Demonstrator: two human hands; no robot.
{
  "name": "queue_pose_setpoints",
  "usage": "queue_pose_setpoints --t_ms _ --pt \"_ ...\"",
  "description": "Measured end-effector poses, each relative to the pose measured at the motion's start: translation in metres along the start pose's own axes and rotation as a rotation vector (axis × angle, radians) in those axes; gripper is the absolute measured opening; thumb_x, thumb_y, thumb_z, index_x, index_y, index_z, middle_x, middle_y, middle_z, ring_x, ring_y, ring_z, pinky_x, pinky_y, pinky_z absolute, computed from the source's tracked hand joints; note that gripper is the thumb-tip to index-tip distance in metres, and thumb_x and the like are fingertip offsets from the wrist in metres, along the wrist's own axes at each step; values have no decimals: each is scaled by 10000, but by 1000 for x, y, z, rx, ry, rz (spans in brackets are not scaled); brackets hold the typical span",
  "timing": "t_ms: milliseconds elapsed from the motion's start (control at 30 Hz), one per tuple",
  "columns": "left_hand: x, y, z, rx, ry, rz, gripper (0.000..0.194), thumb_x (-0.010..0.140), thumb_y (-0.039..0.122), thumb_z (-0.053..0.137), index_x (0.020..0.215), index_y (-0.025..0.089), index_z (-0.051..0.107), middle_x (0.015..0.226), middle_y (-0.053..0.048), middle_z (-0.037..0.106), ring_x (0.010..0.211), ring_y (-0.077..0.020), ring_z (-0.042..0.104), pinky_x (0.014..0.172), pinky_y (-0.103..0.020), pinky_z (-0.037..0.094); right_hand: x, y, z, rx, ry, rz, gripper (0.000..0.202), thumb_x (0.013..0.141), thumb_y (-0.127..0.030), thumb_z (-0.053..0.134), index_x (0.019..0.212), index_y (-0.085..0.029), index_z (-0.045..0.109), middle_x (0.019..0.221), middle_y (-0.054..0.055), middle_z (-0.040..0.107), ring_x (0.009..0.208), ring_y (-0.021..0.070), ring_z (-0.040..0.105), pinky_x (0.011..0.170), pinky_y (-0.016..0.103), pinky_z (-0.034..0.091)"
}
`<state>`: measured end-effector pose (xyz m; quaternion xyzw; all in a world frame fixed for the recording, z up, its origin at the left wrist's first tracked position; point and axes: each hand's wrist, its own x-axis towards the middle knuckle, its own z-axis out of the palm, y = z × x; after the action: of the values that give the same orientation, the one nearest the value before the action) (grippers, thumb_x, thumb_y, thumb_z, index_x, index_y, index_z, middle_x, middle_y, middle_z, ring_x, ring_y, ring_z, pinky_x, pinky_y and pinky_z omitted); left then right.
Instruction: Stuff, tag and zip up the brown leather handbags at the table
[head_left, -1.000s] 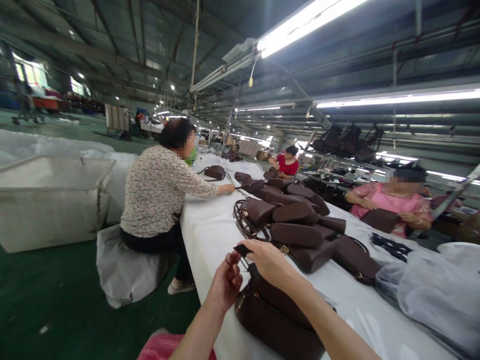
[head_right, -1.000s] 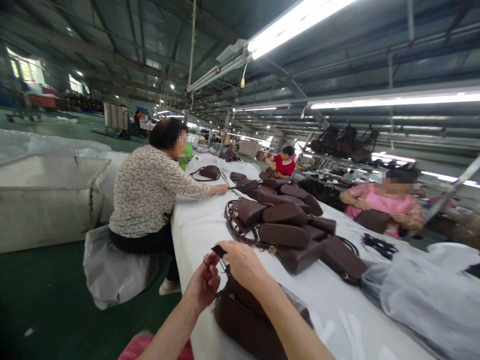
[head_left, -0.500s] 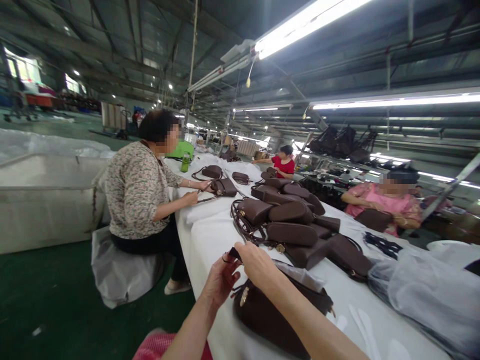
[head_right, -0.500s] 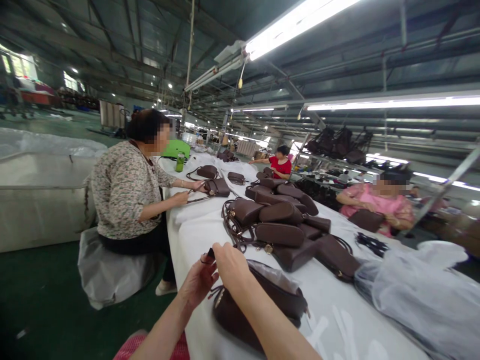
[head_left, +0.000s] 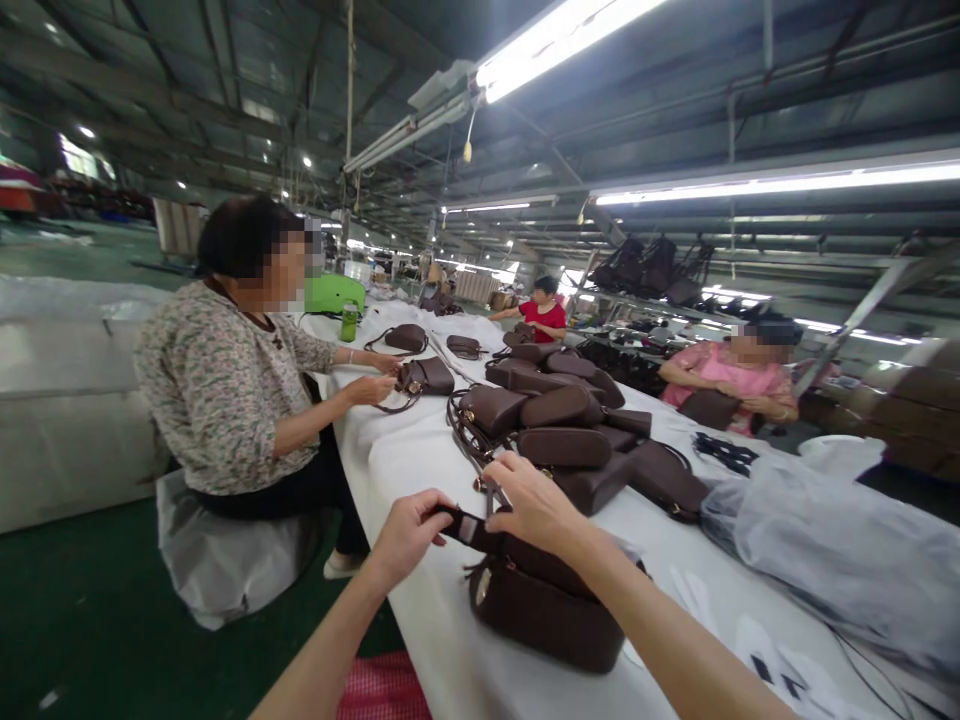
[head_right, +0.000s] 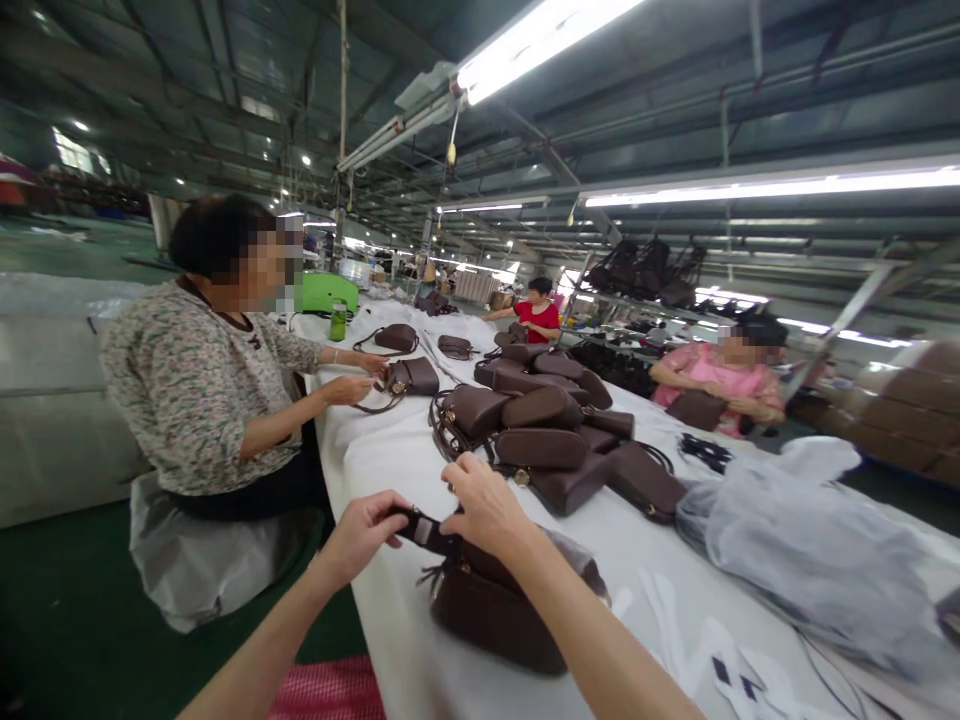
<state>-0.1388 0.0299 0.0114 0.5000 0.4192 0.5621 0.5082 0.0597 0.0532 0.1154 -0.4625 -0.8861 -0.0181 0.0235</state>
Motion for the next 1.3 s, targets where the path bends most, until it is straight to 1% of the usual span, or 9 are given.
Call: queue_pose_setpoints --t_ms 133,233,433,633,767,933,1033,1200,1300 --pt "-16 -9 -73 125 274 -42 289 581 390 754 741 162 678 685 -4 648 676 -160 579 580 -236 479 -29 31 5 45 -70 43 238 863 -289 577 1075 -199 633 1008 92 692 957 250 630 769 309 426" --pt "-24 -21 -95 268 39 -262 373 525 462 789 710 151 697 682 -32 677 660 -188 586 615 -274 458 -42 38 11 74 -100 26 239 928 -240 443 976 -192 672 973 91 711 939 228 647 776 290 418" --pt "-9 -8 -1 283 -194 -157 373 725 528 625 736 167 719 862 -66 708 915 -248 573 772 -305 414 -45 38 15 296 -40 -33 265 876 -193 479 1053 -216 676 993 60 715 945 195 636 826 272 424" --pt "31 27 78 91 -435 -154 214 577 298 762 641 129 648 596 9 561 619 -136 480 668 -280 378 -47 57 1 475 56 44 293 862 -211 468 1082 -180 658 1033 70 706 917 192 637 816 301 479" --pt "42 47 83 -55 -505 -137 325 582 309 756 838 131 664 842 -53 636 759 -156 556 768 -294 425 -41 77 -7 578 100 -40 673 706 -112 570 1368 -185 470 1376 108 538 1210 225 524 1009 357 415" --pt "44 57 87 -170 -501 -101 352 689 443 770 743 136 607 693 -6 551 590 -83 441 588 -212 338 -19 83 -14 601 75 -173 625 716 -147 613 1332 -145 509 990 60 689 884 184 637 840 318 500" --pt "36 59 92 -76 -559 -83 382 741 462 737 668 117 588 632 -14 536 528 -70 374 509 -218 230 -8 80 -11 399 190 -204 708 652 -120 688 1338 -182 522 1164 86 631 983 190 602 863 285 469" --pt "25 51 89 -91 -523 -53 434 748 542 696 705 136 549 636 18 479 499 -56 297 489 -227 169 -1 84 6 281 192 -90 88 748 -167 664 818 -196 707 796 -13 689 721 122 604 640 191 420" --pt "29 36 80 -26 -330 -75 503 693 617 698 672 162 485 595 55 424 468 -44 203 472 -227 117 -4 109 -2 262 369 97 43 784 -219 638 790 -184 662 730 -6 663 684 131 573 603 207 370"
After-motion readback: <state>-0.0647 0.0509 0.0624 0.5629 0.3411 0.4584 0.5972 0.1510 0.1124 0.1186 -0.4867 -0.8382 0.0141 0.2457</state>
